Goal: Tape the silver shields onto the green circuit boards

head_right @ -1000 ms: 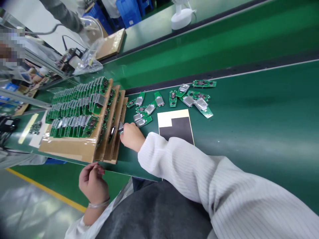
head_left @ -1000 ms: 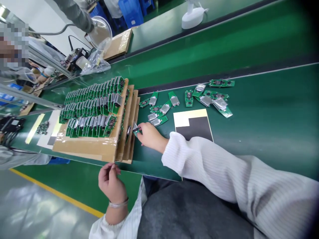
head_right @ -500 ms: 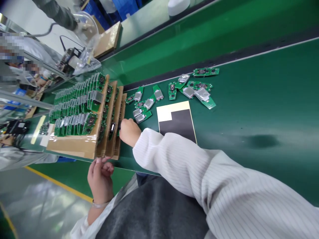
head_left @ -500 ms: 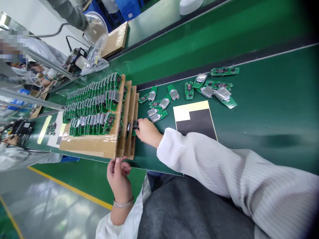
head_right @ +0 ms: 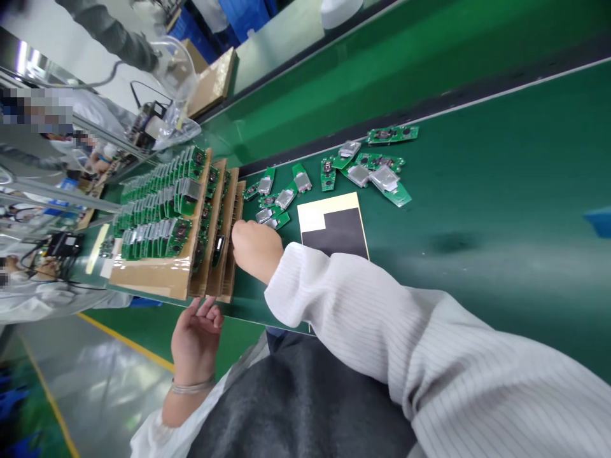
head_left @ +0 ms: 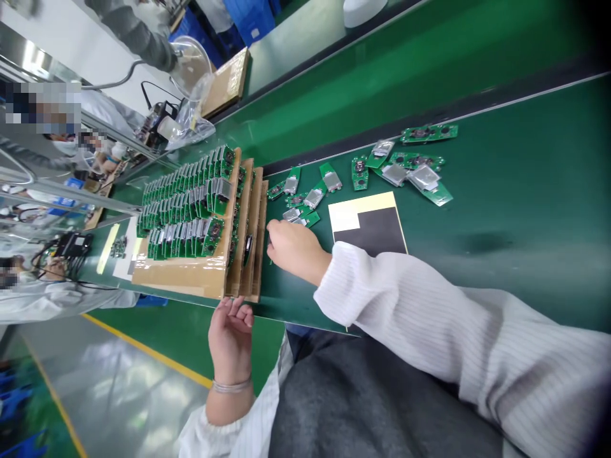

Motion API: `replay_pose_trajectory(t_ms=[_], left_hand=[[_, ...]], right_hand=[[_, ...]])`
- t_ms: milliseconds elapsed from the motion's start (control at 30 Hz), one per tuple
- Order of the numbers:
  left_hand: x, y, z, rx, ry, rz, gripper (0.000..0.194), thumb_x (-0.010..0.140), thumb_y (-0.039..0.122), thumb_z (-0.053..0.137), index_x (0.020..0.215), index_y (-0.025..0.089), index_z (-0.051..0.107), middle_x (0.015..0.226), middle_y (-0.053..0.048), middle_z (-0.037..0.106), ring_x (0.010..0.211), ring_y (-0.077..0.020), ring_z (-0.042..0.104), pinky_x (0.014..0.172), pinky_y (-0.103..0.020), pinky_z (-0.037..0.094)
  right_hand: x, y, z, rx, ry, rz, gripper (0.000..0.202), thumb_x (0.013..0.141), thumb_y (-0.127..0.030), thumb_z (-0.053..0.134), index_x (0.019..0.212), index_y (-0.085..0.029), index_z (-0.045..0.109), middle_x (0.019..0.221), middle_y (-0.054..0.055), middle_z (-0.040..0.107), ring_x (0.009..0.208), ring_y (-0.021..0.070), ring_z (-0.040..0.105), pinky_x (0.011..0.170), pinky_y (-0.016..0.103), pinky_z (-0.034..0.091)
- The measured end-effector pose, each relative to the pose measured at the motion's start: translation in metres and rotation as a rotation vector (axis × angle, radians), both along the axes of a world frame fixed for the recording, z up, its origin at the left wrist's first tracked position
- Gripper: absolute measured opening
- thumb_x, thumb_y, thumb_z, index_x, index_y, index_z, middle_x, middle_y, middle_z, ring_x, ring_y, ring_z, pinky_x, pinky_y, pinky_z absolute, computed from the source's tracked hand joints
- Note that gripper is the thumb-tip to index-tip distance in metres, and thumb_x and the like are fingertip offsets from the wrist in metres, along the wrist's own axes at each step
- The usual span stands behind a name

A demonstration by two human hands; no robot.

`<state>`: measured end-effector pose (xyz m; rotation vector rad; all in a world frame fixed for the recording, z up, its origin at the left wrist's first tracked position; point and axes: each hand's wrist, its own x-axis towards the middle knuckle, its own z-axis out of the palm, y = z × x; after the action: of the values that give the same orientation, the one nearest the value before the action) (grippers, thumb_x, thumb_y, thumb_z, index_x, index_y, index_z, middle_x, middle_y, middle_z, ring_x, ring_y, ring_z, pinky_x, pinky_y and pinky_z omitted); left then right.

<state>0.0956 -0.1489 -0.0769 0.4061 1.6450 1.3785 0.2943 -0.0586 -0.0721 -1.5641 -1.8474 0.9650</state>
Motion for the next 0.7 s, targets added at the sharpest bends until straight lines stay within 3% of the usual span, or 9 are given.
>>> replay_pose_trajectory(t_ms=[167,333,533,633,700], left_hand=[[0.002,0.000,0.001,-0.013,-0.060,0.017,0.021,0.076,0.010,0.067,0.093,0.016,0.056,0.081,-0.002,0.069,0.060,-0.0072,0.060,0.054,-0.016,0.045],[0.003,0.005,0.007,-0.038,-0.114,-0.065,0.011,0.079,0.008,0.059,0.078,0.015,0.051,0.069,0.002,0.054,0.053,-0.0040,0.048,0.049,-0.013,0.039],[0.010,-0.017,0.010,0.025,0.063,-0.099,0.017,0.073,0.014,0.068,0.082,0.018,0.054,0.065,0.006,0.051,0.045,-0.0043,0.039,0.038,-0.016,0.027],[0.030,-0.028,0.016,0.061,0.154,-0.195,0.027,0.072,0.020,0.078,0.095,0.017,0.063,0.073,0.002,0.061,0.050,-0.0067,0.048,0.041,-0.017,0.032],[0.047,-0.028,0.023,0.077,0.165,-0.328,0.043,0.075,0.033,0.083,0.111,0.016,0.067,0.099,-0.008,0.071,0.070,-0.0144,0.064,0.051,-0.022,0.046]], right_hand=[[0.021,0.003,-0.002,0.048,0.027,-0.004,0.028,0.089,-0.010,0.057,0.115,-0.008,0.066,0.099,0.014,0.072,0.093,0.0268,0.068,0.074,0.034,0.045],[0.033,0.012,-0.010,0.049,0.118,-0.047,0.036,0.087,-0.009,0.059,0.122,-0.008,0.065,0.096,0.009,0.072,0.092,0.0241,0.065,0.075,0.032,0.044],[0.041,0.015,-0.012,-0.010,0.256,-0.050,0.040,0.085,-0.008,0.061,0.125,-0.008,0.064,0.096,0.008,0.073,0.093,0.0221,0.067,0.078,0.031,0.047],[0.043,0.011,0.000,-0.111,0.352,0.087,0.035,0.081,-0.008,0.065,0.116,-0.009,0.067,0.079,0.004,0.074,0.074,0.0174,0.070,0.068,0.027,0.050],[0.040,0.003,0.012,-0.210,0.419,0.280,0.029,0.078,-0.007,0.067,0.106,-0.011,0.071,0.066,-0.001,0.071,0.061,0.0149,0.069,0.060,0.024,0.049]])
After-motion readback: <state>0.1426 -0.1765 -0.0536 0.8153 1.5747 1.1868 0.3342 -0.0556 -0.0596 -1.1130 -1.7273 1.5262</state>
